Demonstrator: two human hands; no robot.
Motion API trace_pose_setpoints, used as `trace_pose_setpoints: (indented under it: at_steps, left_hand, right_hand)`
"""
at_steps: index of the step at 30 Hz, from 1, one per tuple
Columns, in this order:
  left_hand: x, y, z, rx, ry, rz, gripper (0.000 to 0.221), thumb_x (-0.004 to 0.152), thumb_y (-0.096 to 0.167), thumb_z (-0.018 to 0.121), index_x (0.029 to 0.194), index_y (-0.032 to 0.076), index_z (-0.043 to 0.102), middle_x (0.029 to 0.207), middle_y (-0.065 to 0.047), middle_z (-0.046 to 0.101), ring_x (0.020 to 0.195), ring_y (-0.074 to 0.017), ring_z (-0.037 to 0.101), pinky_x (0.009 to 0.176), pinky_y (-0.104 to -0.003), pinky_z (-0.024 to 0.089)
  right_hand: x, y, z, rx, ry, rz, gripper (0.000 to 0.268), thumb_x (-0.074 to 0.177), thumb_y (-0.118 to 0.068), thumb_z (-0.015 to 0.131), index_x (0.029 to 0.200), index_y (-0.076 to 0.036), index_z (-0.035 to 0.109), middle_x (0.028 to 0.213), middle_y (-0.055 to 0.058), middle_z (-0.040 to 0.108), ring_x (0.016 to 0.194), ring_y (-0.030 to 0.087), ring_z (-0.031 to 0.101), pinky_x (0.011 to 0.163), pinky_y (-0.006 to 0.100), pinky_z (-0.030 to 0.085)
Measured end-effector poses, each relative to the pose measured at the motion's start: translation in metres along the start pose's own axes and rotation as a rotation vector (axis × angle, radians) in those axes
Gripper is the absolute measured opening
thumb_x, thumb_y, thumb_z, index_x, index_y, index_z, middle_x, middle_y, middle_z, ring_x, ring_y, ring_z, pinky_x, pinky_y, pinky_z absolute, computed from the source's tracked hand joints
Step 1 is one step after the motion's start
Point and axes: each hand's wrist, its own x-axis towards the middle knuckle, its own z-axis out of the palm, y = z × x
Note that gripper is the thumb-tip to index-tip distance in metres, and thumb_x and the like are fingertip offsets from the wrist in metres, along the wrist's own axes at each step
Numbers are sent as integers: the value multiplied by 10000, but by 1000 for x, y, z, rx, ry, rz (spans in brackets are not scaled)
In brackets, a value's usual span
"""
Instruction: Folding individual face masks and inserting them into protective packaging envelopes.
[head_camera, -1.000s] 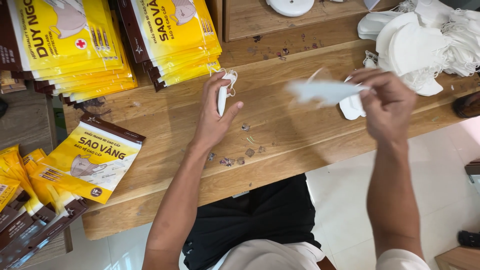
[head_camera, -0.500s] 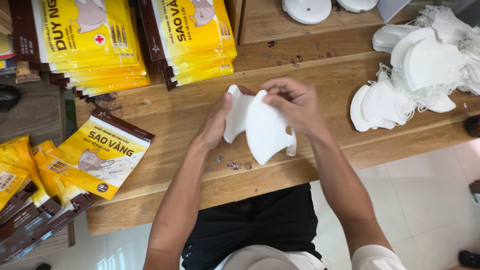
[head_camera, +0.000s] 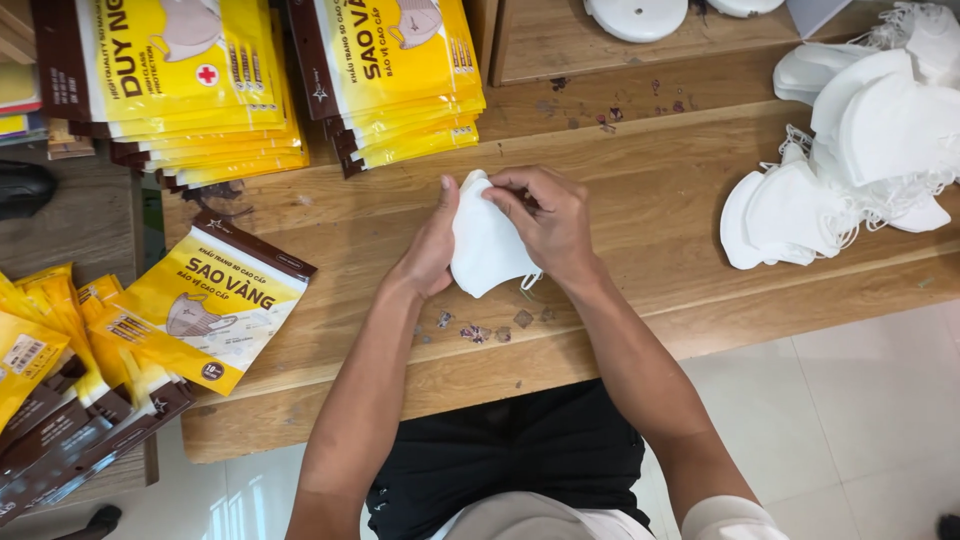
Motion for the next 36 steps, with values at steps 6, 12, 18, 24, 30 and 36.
trace_pose_setpoints:
  at_steps: [6,12,18,24,30,36]
  left_hand:
    - [2,-1,3,-24,1,2,889,965,725,277,1500,41,466,1407,-168,579,1256,-271,604,1096,-466,497]
    - [25,-43,-34,-14,-38,26,568,1058,398,508,1467,6,474,1239,-128,638,1114,-243,668,981,-513,564]
    - [23,-34,-39,-31,-89,32,393,951,155,701,1325,62,623,1066,-86,727,934,-228,739,839,-442,632]
    - [16,-1,-21,137,-60,85,317,984,165,626,1284,64,623,1031,-75,697,962,-222,719,866,-413,625]
    - [12,6,-20,59,24,106,366,952,116,598,1306,25,609,1057,-81,668,1006,-245,692,909,-417,601]
    - [12,14,-20,-294,51,57,487,858,22,685,1339,28,606,1116,-197,707,1007,-360,729,930,-577,595]
  right_hand:
    - [-2,-2,3,-98,78,-79,127,870,17,819,972,-51,783,727,66,735,668,199,676,523,259,537]
    - [-3,-6,6,-202,98,-142,119,873,-25,831,963,-84,780,737,41,721,698,212,657,580,294,537]
    - [-3,-5,-7,76,-75,184,232,875,-37,832,1089,-53,744,773,110,736,756,238,647,668,322,547]
    - [0,-8,-45,184,-451,466,593,850,-63,829,1400,-114,615,733,69,677,787,202,601,780,330,524]
    - [-1,18,-75,252,-602,633,475,877,-40,765,1337,-2,652,888,167,736,755,216,652,782,353,556]
    - [-6,43,-75,396,-508,654,364,897,-41,773,1249,-14,685,833,129,744,796,187,737,819,298,576]
